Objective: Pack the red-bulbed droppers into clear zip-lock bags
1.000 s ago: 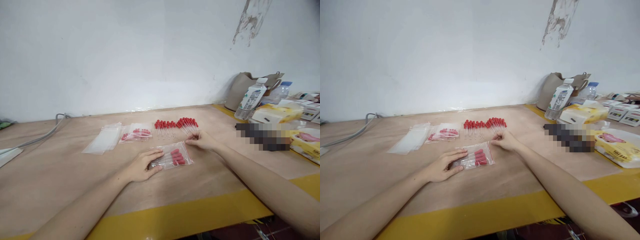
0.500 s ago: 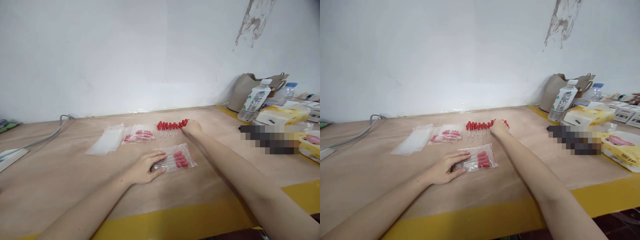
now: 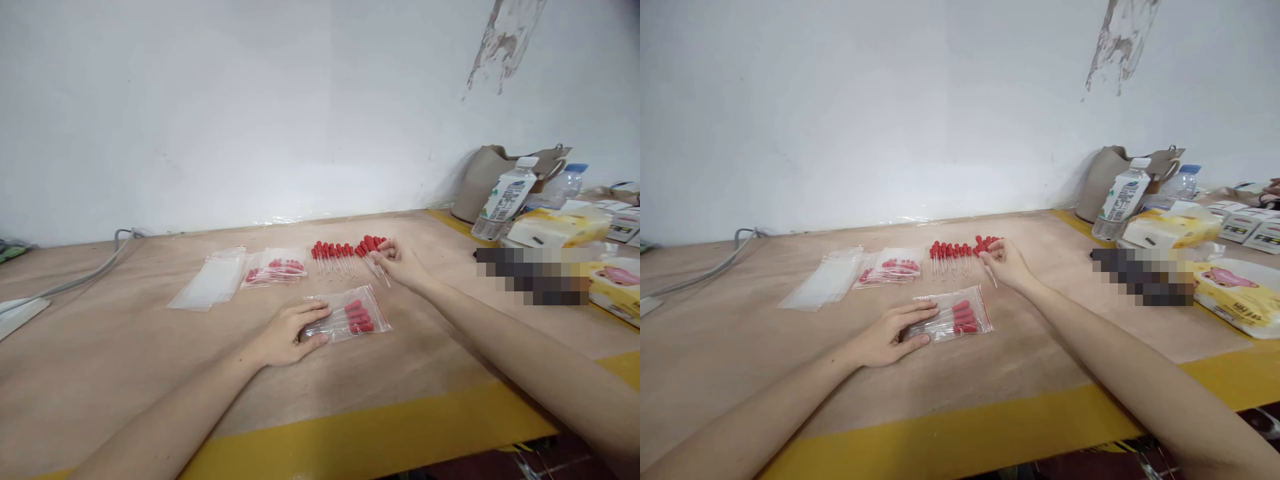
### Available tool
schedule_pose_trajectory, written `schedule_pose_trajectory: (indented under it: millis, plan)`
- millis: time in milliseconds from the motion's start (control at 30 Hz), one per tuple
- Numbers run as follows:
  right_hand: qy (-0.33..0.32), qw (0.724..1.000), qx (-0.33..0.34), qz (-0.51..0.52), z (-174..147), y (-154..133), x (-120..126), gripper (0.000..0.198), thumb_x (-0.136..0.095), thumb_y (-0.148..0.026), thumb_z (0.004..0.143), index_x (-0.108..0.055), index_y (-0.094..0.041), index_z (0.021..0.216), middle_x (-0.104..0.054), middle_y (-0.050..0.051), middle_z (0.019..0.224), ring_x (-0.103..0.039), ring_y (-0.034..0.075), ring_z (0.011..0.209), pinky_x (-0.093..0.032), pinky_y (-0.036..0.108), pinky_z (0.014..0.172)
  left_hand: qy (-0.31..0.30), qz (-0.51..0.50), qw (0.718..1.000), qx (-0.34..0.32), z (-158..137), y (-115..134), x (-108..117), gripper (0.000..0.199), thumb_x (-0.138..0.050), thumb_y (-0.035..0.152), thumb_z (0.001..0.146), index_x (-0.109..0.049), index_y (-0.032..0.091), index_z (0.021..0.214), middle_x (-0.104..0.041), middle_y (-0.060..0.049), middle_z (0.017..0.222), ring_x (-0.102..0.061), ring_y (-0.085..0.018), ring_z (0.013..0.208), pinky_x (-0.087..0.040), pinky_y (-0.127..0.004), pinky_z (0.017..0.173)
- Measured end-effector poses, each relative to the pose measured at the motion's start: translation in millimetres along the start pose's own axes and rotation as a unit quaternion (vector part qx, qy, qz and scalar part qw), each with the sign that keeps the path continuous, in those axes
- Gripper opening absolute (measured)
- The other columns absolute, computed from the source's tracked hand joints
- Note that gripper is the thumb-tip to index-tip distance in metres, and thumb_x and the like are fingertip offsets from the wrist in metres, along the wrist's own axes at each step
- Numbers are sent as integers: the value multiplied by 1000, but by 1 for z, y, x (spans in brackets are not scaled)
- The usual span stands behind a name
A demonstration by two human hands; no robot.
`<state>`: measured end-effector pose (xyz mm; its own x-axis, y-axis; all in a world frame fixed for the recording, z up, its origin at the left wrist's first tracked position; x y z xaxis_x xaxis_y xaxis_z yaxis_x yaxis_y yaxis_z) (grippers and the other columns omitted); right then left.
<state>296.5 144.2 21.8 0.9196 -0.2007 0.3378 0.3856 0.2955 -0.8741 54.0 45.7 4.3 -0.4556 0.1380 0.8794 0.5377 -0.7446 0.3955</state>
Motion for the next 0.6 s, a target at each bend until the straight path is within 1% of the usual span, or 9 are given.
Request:
schedule_pose_trajectory:
  millis: [100,200,267,333,433,533,600]
  plan:
    - [16,996,-25,90,-20,10,8,56,-60,-38,67,-31,-19,111,-46,-8,57,-45,9,43,-38,22,41,-4,0,1000,2,0,0,0,45,-51,39,85,-47,25,127,-45,-6,133,-43,-24,121,-36,-44,101]
    - [22,990,-59,128,-34,15,9,73,-61,-31,66,-16,-20,123,-47,-8,61,-48,10,43,-42,23,40,-6,0,1000,4,0,0,1,45,-51,39,85,-47,25,127,-45,-6,133,-43,-24,122,-35,-43,101]
    - [24,985,-83,149,-40,16,5,77,-61,-28,65,-12,-22,125,-49,-6,67,-52,11,46,-47,25,44,-6,2,1000,5,0,1,1,45,-51,39,85,-46,24,128,-45,-7,133,-43,-24,122,-35,-43,101]
    - [26,981,-92,168,-43,15,0,73,-60,-25,65,-15,-24,123,-50,-5,72,-56,11,50,-52,28,50,-8,5,1000,5,0,1,1,46,-51,39,86,-46,24,128,-45,-7,133,-43,-23,122,-35,-43,101]
    - [22,972,-111,205,-47,12,-9,60,-57,-24,68,-22,-26,116,-50,-5,71,-59,13,54,-54,30,55,-12,11,1000,5,-1,2,2,46,-50,39,86,-45,25,129,-45,-7,134,-42,-24,122,-35,-43,102]
    - [1,960,-141,241,-52,9,-18,47,-54,-23,71,-24,-25,108,-49,-6,67,-59,13,52,-55,30,56,-14,15,1000,7,-1,1,1,46,-50,39,86,-45,24,129,-45,-7,134,-42,-24,123,-35,-43,102]
    - [-10,957,-148,250,-56,7,-21,41,-52,-21,73,-25,-25,104,-49,-7,65,-59,13,50,-54,29,54,-14,16,1000,7,-1,1,1,46,-50,39,86,-45,24,129,-45,-7,134,-42,-24,122,-35,-42,102]
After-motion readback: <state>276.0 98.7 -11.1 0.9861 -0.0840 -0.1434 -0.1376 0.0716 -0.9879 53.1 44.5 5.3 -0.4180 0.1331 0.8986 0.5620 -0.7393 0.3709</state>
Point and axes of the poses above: each hand's wrist, its own z-axis towards the middle knuckle, its own x-axis out of the back of the hand, y = z × x, the point moved 5 cm from there along z, towards the middle knuckle
